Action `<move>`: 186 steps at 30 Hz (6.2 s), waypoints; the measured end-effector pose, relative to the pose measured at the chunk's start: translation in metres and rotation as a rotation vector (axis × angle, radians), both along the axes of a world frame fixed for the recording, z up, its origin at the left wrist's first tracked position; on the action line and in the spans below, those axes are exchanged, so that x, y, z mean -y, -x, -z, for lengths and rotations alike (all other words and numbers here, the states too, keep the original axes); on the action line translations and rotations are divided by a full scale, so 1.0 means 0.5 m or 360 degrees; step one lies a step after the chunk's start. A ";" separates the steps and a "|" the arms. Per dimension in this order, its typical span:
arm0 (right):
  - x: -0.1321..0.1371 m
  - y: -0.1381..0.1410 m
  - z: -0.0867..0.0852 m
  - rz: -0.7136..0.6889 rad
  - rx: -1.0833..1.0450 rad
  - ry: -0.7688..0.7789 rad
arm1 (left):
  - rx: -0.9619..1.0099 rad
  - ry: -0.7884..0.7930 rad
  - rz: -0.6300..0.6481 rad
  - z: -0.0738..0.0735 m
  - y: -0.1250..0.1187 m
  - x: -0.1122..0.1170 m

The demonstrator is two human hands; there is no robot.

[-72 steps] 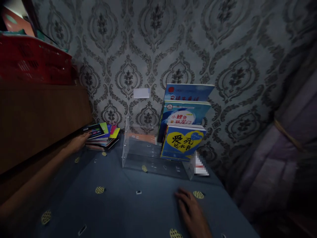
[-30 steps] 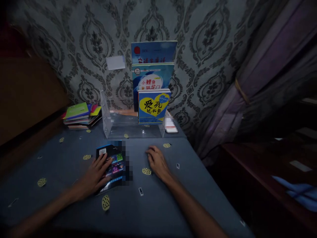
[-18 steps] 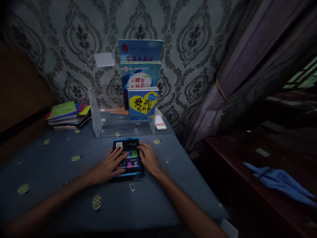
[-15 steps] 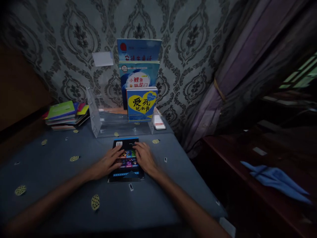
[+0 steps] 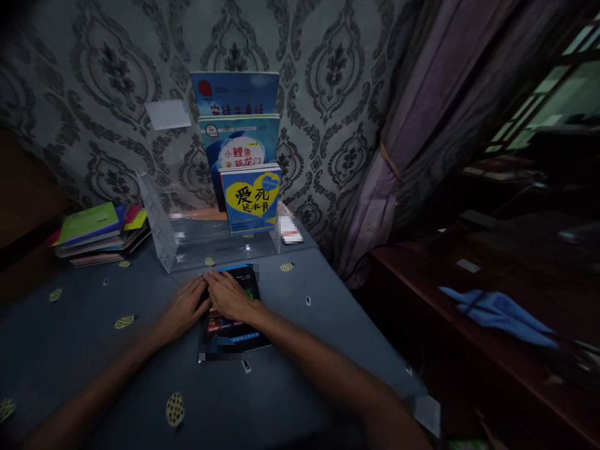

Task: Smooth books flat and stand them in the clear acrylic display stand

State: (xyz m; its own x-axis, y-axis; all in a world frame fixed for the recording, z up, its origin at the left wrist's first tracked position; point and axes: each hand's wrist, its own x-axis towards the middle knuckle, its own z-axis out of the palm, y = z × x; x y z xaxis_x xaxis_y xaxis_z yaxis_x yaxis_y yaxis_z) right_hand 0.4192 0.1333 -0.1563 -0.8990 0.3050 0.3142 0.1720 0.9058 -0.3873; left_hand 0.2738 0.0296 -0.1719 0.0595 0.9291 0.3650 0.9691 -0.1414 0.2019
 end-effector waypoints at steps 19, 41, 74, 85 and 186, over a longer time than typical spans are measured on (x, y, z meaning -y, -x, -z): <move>-0.128 -0.139 0.023 0.0311 -0.0137 0.0291 | -0.0188 0.0116 -0.0143 0.002 -0.008 -0.013; -0.161 -0.161 -0.004 0.0139 -0.0331 0.0883 | -0.0186 0.0408 0.0516 -0.059 -0.107 -0.142; -0.145 -0.158 0.024 0.0190 -0.0124 0.0224 | 0.0040 0.0432 0.0362 -0.047 0.009 -0.067; -0.019 -0.048 -0.025 -0.0085 0.0102 -0.0338 | 0.0284 0.0392 0.0354 -0.014 0.072 -0.080; 0.133 -0.366 -0.001 0.0275 -0.0132 -0.0013 | -0.0194 0.0142 0.0802 -0.072 -0.092 -0.082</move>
State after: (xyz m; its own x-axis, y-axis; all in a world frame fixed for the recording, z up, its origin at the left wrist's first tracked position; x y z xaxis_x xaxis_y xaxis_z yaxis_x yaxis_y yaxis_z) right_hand 0.6023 0.0669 -0.1559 -0.8042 0.4501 0.3882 0.2932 0.8685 -0.3996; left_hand 0.3200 0.0705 -0.1359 0.5441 0.8015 0.2482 0.8025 -0.5834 0.1247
